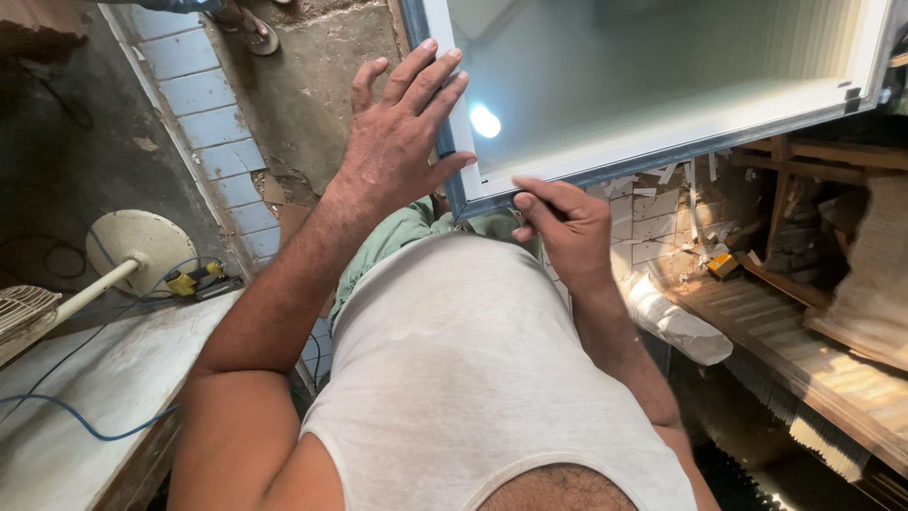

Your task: The person assembles a window frame by inserting a glass pane into a metal frame and securing it with white plastic corner clips. They repeatedly adjust the frame and clips to ensure a snug fit.

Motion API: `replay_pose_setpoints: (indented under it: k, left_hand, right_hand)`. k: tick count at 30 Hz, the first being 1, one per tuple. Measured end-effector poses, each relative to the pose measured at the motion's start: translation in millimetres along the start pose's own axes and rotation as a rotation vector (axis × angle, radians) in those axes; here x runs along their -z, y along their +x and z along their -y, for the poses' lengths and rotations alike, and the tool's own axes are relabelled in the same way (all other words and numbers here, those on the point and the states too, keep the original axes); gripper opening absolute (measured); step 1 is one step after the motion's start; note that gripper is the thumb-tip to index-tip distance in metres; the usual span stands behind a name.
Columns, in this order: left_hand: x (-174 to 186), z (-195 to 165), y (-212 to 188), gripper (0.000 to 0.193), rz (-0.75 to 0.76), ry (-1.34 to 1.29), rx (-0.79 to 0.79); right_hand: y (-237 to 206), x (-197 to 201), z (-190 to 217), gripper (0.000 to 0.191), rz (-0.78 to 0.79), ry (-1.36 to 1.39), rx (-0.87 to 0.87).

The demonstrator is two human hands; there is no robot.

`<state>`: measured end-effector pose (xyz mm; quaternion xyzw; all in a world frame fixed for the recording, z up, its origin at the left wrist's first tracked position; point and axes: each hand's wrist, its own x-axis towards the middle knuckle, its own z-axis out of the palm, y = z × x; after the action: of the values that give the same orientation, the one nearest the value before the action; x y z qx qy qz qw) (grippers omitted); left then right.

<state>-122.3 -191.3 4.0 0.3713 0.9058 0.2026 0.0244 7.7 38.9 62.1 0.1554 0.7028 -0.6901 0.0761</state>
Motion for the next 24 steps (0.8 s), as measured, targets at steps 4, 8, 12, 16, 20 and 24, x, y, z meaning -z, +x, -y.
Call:
replay_pose_setpoints:
  k: [4,8,12,16,20,24]
  left_hand:
    - [-4.4,-4.0,1.1,0.087,0.018,-0.006,0.025]
    - [-7.4,-8.0,5.1,0.088,0.033,-0.019,0.042]
    - [-9.4,-10.3,9.9,0.088,0.037,-0.023,0.051]
    - [-11.4,-11.2,13.2,0.088,0.048,-0.017,0.061]
    - [-10.5,-11.4,15.5,0.087,0.066,0.007,0.073]
    - [-5.2,-11.3,18.5,0.087,0.078,0.014,0.077]
  right_hand:
    - [10.2,-18.1,4.5,0.054,0.039,0.066,-0.197]
    - [15.4,-20.6,11.3,0.047,0.007,-0.151,-0.235]
    - [21.6,-17.7,15.7,0.04,0.028,-0.179,-0.236]
    - [29.9,-19.4,20.3,0.036,0.037,-0.288,-0.279]
    - [39.0,-24.7,30.6,0.034,0.056,-0.377,-0.336]
    - [46.5,-28.2,42.6,0.032,0.092,-0.526,-0.349]
